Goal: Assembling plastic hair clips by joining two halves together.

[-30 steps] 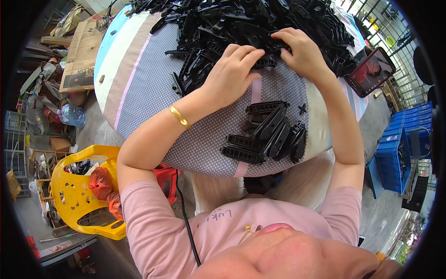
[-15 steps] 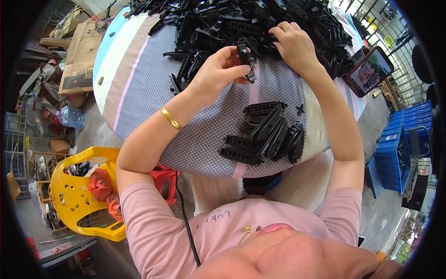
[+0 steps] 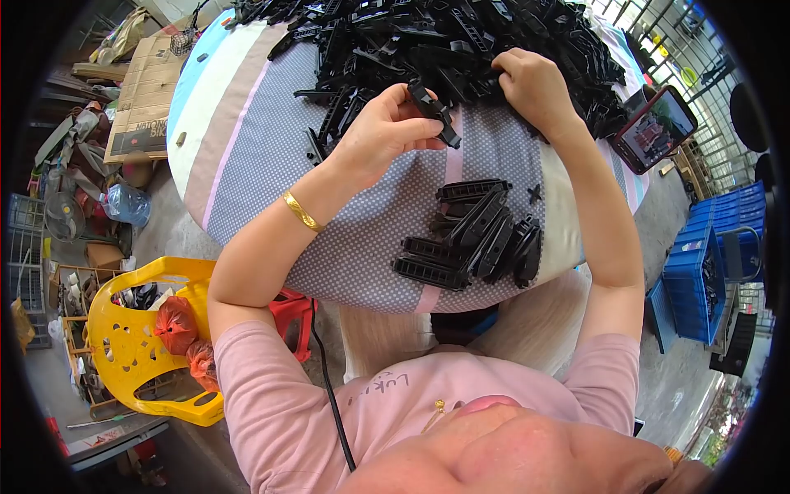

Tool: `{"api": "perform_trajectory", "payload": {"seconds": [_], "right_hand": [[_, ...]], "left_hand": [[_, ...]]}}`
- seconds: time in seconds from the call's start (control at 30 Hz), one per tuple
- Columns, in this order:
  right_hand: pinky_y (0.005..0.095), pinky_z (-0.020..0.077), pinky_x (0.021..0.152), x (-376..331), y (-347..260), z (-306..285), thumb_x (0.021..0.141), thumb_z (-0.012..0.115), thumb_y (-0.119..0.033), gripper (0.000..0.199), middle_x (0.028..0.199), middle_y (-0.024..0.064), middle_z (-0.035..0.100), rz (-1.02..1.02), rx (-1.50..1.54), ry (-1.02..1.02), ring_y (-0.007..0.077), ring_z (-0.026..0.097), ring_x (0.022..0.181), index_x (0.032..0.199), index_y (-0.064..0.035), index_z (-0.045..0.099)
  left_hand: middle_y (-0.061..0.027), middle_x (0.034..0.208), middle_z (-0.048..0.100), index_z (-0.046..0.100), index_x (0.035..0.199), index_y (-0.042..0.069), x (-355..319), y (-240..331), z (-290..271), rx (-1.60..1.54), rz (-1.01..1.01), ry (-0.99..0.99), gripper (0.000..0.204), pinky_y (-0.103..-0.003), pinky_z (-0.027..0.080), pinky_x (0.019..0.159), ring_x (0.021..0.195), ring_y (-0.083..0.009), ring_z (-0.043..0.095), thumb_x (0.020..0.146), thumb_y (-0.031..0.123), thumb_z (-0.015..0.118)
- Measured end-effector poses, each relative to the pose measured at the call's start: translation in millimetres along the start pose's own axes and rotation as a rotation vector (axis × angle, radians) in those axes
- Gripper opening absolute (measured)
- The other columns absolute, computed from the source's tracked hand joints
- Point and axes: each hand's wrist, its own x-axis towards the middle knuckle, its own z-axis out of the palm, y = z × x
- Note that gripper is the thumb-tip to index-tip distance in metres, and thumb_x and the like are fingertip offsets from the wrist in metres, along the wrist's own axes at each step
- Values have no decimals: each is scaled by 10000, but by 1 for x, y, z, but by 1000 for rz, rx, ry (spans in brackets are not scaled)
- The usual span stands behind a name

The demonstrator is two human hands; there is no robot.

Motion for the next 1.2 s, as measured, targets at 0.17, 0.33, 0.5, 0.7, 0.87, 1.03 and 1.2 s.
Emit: {"api": "perform_trajectory", "payload": {"seconds": [0.17, 0.33, 0.5, 0.7, 0.87, 1.03, 1.2], "right_hand": [[348, 493, 746, -2, 22, -17, 748, 554, -31, 198, 850, 114, 612, 22, 107, 115, 268, 607, 793, 929, -33, 634], [323, 484, 738, -6, 21, -17, 738, 618, -66, 233, 836, 77, 589, -76, -79, 124, 239, 577, 817, 971, -55, 635], [249, 472, 643, -3, 2, -36, 766, 675, -112, 243, 807, 15, 618, -21, 109, 279, 139, 577, 735, 1003, -70, 646], [205, 480, 596, -11, -59, -44, 825, 654, -123, 227, 836, 43, 643, 364, 1119, -90, 79, 592, 719, 1016, -2, 629], [205, 498, 605, -16, -78, -33, 838, 646, -147, 215, 828, 56, 649, 521, 1181, -154, 94, 613, 686, 985, 7, 617], [195, 497, 623, -20, -76, -26, 827, 659, -142, 208, 803, 51, 654, 413, 1018, -99, 92, 615, 682, 969, 4, 618], [227, 492, 699, -19, -75, -32, 787, 699, -172, 287, 895, 58, 648, 248, 820, -44, 114, 616, 785, 1017, -22, 615]], "left_hand": [[-169, 1030, 603, 460, 1091, 30, -1, 0, 0, 6, 5, 12, 294, -329, 526, 815, 951, -222, 612, 822, -12, 571], [-115, 960, 599, 486, 1088, 10, -1, -1, 5, -14, 55, 65, 338, -288, 522, 771, 825, -167, 619, 776, 19, 614], [-99, 953, 583, 493, 1107, 14, 1, -4, 2, 10, 108, 76, 346, -295, 520, 805, 835, -170, 619, 782, 18, 609], [-89, 971, 585, 519, 1078, 2, 3, -5, 1, 156, 193, 148, 313, -278, 518, 827, 881, -154, 612, 779, -15, 609], [-82, 949, 623, 539, 1077, -4, 0, -4, 3, 535, 316, 241, 314, -245, 516, 815, 877, -127, 619, 774, -23, 620], [-65, 897, 647, 544, 1171, 8, -3, -5, 7, 430, 391, 227, 401, -209, 511, 749, 821, -94, 618, 785, 27, 653], [-62, 880, 656, 584, 1108, -16, -7, 8, 2, 401, 333, 192, 366, -199, 504, 677, 776, -81, 610, 768, 65, 689]]}}
